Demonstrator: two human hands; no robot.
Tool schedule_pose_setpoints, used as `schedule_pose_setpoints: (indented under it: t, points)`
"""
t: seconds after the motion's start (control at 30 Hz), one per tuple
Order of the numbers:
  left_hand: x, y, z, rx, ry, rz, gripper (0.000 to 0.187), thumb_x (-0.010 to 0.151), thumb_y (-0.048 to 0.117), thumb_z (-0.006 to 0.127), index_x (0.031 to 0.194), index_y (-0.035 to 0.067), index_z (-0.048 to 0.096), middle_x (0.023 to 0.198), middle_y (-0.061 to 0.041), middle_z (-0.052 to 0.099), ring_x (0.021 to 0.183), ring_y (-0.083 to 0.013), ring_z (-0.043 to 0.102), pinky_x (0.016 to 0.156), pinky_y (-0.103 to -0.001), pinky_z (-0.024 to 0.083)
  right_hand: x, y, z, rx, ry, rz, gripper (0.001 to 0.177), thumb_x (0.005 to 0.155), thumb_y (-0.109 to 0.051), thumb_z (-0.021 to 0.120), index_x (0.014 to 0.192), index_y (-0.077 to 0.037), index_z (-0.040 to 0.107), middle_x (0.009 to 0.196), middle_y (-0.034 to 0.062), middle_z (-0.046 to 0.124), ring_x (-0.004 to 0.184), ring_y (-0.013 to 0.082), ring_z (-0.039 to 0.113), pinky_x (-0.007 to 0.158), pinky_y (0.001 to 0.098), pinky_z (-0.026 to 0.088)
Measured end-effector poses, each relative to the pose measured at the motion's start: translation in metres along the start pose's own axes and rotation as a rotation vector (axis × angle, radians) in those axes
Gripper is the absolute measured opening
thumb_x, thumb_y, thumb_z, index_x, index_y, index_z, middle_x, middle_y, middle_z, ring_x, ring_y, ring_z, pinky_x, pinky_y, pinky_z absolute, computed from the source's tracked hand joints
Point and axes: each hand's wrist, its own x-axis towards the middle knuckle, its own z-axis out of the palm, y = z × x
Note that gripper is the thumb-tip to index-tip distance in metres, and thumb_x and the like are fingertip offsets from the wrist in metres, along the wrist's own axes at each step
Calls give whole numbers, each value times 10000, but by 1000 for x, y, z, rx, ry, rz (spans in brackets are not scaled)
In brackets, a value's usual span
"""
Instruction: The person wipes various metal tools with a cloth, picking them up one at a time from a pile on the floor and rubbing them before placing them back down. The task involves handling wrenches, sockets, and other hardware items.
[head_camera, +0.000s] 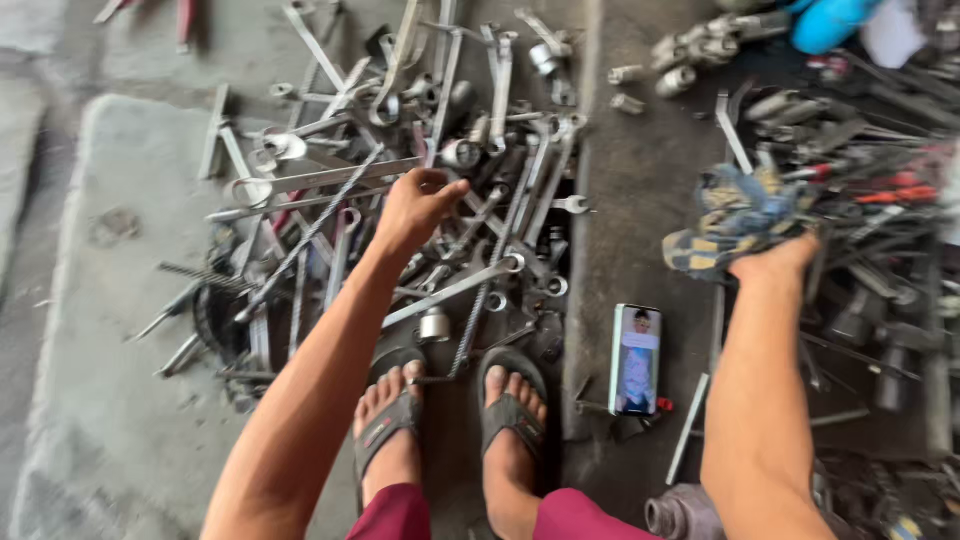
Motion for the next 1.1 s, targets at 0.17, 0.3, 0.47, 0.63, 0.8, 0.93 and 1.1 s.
schedule_pose_setpoints:
  t: [0.17, 0.3, 0.47, 0.63, 0.8, 0.93, 1.1]
  points:
    - [5, -1, -7, 22, 28, 41, 521, 869, 328, 789, 1192, -59, 656, 1011, -140, 773, 916, -195, 759, 840, -321, 595, -19, 11, 17, 20, 49, -50, 589, 979, -484, 436, 1317, -74, 689, 1349, 143, 687, 1288, 353, 632, 1114, 545, 533]
    - [3, 2, -10, 75, 36, 28, 536, 857, 328, 793, 1206, -55, 657, 1054, -153, 773, 951, -223, 757, 872, -336, 587, -32, 55, 61, -79, 182, -35, 524, 992, -513, 451, 1234, -104, 673, 1204, 105, 696, 1183, 321, 654, 1042, 528, 550]
    - [-16, 11, 20, 62, -163, -44, 694, 816, 362, 806, 1363, 30, 539, 1207, -136, 730, 1036, -228, 741, 913, -349, 579, -75, 155, 142, -199, 39, 240, 454, 984, -480, 385, 1057, -139, 676, 994, 82, 693, 907, 252, 658, 844, 459, 543]
    - [-22, -5, 46, -406, -277, -104, 505, 948, 307, 612, 1412, 118, 553, 1184, -59, 700, 1036, -179, 680, 860, -352, 563, -105, 216, 189, -264, -231, 416, 493, 984, -504, 481, 1224, -119, 674, 1175, 72, 716, 1076, 228, 672, 946, 402, 558]
    - [8, -40, 18, -818, -177, -265, 356, 955, 174, 520, 1253, 40, 662, 1012, -97, 748, 807, -209, 708, 750, -367, 595, -78, 184, 186, -917, -369, 397, 539, 970, -526, 456, 1221, -104, 677, 1049, 113, 767, 873, 202, 748, 715, 403, 595]
    - [21, -56, -2, -1076, -179, -470, 360, 1023, 287, 516, 1196, 11, 670, 1046, -112, 743, 844, -215, 716, 784, -362, 593, -17, 162, 186, -1339, -358, 149, 394, 930, -352, 573, 1217, -116, 702, 1007, 83, 779, 780, 199, 748, 662, 395, 577]
    - [16, -43, -24, -1101, -208, -311, 488, 984, 397, 529, 1273, 28, 665, 1193, -127, 721, 1025, -250, 693, 942, -393, 537, 83, 150, 205, -1730, -201, -361, 266, 864, -262, 677, 1076, -139, 779, 1001, 140, 773, 947, 282, 740, 840, 382, 565]
